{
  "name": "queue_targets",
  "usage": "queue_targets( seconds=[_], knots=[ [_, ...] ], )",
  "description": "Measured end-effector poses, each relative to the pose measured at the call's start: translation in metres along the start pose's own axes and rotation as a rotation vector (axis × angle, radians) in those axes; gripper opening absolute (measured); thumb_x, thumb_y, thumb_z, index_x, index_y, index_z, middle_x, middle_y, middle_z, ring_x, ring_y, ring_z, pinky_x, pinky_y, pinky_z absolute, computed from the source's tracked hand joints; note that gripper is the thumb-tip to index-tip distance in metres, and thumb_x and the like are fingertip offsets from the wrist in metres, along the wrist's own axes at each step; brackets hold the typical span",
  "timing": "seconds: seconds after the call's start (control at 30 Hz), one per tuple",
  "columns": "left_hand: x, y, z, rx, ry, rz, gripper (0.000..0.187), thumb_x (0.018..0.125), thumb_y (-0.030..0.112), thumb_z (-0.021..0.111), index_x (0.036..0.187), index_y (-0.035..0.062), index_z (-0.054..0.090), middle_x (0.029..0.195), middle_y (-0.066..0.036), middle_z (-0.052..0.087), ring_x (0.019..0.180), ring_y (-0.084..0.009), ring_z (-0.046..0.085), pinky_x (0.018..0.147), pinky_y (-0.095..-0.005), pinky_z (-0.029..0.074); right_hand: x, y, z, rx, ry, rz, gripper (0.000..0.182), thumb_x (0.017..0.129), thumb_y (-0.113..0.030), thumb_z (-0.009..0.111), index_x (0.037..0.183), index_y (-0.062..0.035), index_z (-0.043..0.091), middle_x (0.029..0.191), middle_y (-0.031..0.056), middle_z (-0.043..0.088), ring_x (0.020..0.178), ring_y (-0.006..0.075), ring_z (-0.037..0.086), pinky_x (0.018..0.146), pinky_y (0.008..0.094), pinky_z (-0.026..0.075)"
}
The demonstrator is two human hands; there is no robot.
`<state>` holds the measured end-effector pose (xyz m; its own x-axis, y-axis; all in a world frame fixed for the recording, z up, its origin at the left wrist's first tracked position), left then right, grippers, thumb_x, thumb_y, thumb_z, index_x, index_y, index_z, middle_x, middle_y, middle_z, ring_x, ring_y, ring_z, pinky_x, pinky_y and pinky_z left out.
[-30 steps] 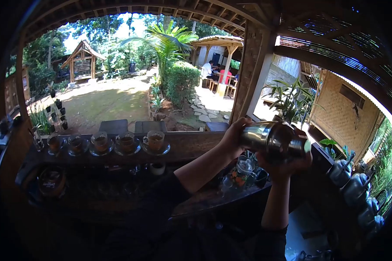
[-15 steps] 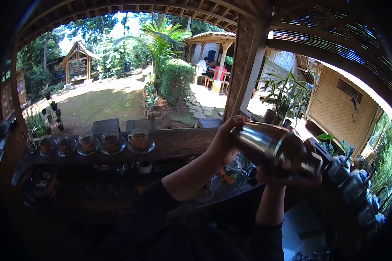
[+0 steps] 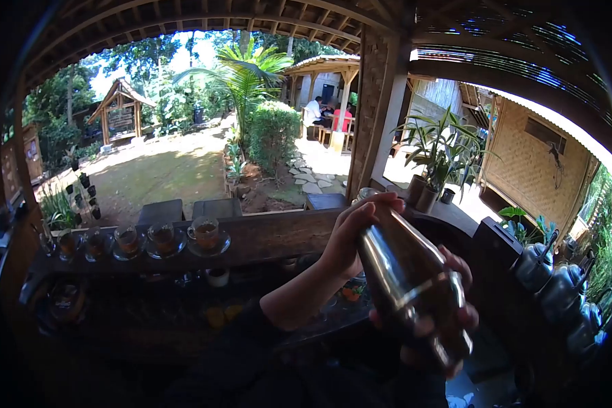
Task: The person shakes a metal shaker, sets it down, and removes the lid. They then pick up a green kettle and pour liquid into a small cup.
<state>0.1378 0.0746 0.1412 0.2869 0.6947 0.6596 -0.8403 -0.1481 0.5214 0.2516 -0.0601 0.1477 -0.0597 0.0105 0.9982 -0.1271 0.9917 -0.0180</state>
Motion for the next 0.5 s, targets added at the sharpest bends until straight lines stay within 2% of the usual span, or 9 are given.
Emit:
queue_targets(
  seconds=[0.07,0.1,0.17,0.2,0.23,0.27,0.33,0.37,0.5],
  knots=[
    [-0.004,0.024,0.036,-0.004,-0.265,0.121,0.052,0.086,0.036,0.056,0.123,-0.0012,0.05,0.116,-0.015,0.057,0.107,-0.0219,0.056,0.094,-0.0343,0.043,-0.024,-0.002,0.011,0.848,0.139,0.495,0.083,0.064,-0.02,0.082,0.13,-0.0317,0.033,0.138,0.0109,0.027,0.131,0.036,0.023,0.091,0.0469,0.05],
    [-0.001,0.021,0.031,0.027,-0.187,0.081,0.052,0.085,0.034,0.058,0.123,-0.0012,0.049,0.113,-0.015,0.057,0.106,-0.0233,0.055,0.094,-0.0363,0.042,-0.025,0.007,0.016,0.848,0.143,0.5,0.083,0.064,-0.02,0.082,0.13,-0.0317,0.033,0.138,0.0109,0.027,0.131,0.036,0.023,0.091,0.0469,0.05],
    [0.008,-0.003,-0.003,-0.014,-0.002,-0.027,0.051,0.084,0.033,0.058,0.122,-0.0006,0.049,0.113,-0.014,0.057,0.105,-0.0243,0.056,0.094,-0.038,0.041,-0.008,0.015,0.014,-0.158,0.071,-0.066,0.089,0.062,-0.032,0.082,0.132,-0.0335,0.027,0.137,0.0123,0.028,0.128,0.0334,0.032,0.102,0.0469,0.039],
    [0.013,-0.024,-0.034,-0.048,0.179,-0.135,0.049,0.084,0.032,0.058,0.121,-0.0001,0.048,0.112,-0.014,0.056,0.103,-0.0253,0.056,0.094,-0.0396,0.041,0.001,0.024,0.008,-0.404,0.042,-0.568,0.101,0.06,-0.028,0.083,0.136,-0.025,0.017,0.134,0.0131,0.032,0.124,0.0301,0.037,0.103,0.0431,0.037],
    [0.016,-0.051,-0.057,-0.203,0.19,-0.257,0.047,0.083,0.031,0.057,0.118,0.0015,0.047,0.112,-0.015,0.055,0.105,-0.0267,0.055,0.095,-0.0426,0.04,-0.037,0.101,-0.037,-0.199,0.078,0.255,0.105,0.061,-0.025,0.082,0.136,-0.0148,0.009,0.131,0.0147,0.034,0.12,0.0302,0.04,0.101,0.0448,0.037],
    [0.016,-0.076,-0.081,-0.271,0.147,-0.403,0.045,0.084,0.033,0.055,0.117,0.0032,0.047,0.114,-0.015,0.054,0.109,-0.0265,0.053,0.094,-0.0429,0.04,-0.011,0.072,-0.018,-0.765,0.121,-0.118,0.104,0.06,-0.027,0.082,0.134,-0.009,0.01,0.129,0.0173,0.035,0.116,0.0314,0.043,0.098,0.0468,0.037],
    [0.002,-0.068,-0.073,-0.243,0.388,-0.444,0.048,0.084,0.034,0.055,0.119,0.0028,0.046,0.113,-0.015,0.054,0.11,-0.0265,0.052,0.094,-0.0426,0.041,-0.002,0.077,-0.026,-0.779,0.21,0.047,0.105,0.06,-0.027,0.083,0.133,-0.0121,0.009,0.126,0.0216,0.035,0.11,0.0328,0.047,0.094,0.0439,0.041],
    [0.001,-0.055,-0.057,-0.244,0.383,-0.442,0.048,0.084,0.034,0.055,0.119,0.0028,0.046,0.113,-0.015,0.054,0.11,-0.0265,0.052,0.094,-0.0426,0.041,0.004,0.06,-0.015,-0.724,0.202,-0.113,0.105,0.059,-0.027,0.084,0.133,-0.0122,0.012,0.126,0.0212,0.035,0.111,0.0325,0.047,0.093,0.0435,0.043],
    [-0.008,0.027,0.026,-0.102,-0.185,-0.109,0.047,0.083,0.032,0.057,0.119,0.0024,0.05,0.112,-0.013,0.056,0.104,-0.0248,0.055,0.094,-0.0387,0.041,0.011,-0.008,0.045,-0.408,-0.046,-0.128,0.111,0.058,-0.033,0.085,0.139,-0.0327,0.01,0.138,0.0164,0.024,0.127,0.0322,0.033,0.103,0.0435,0.039]
  ],
)
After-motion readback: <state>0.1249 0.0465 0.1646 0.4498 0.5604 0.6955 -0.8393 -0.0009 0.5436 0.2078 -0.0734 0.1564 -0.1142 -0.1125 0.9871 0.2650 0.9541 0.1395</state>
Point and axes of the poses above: each hand's wrist, its own x-axis towards the middle knuckle, its own z-axis out of the palm, y = z × x, the point moved 7 cm from there along x, towards the middle knuckle
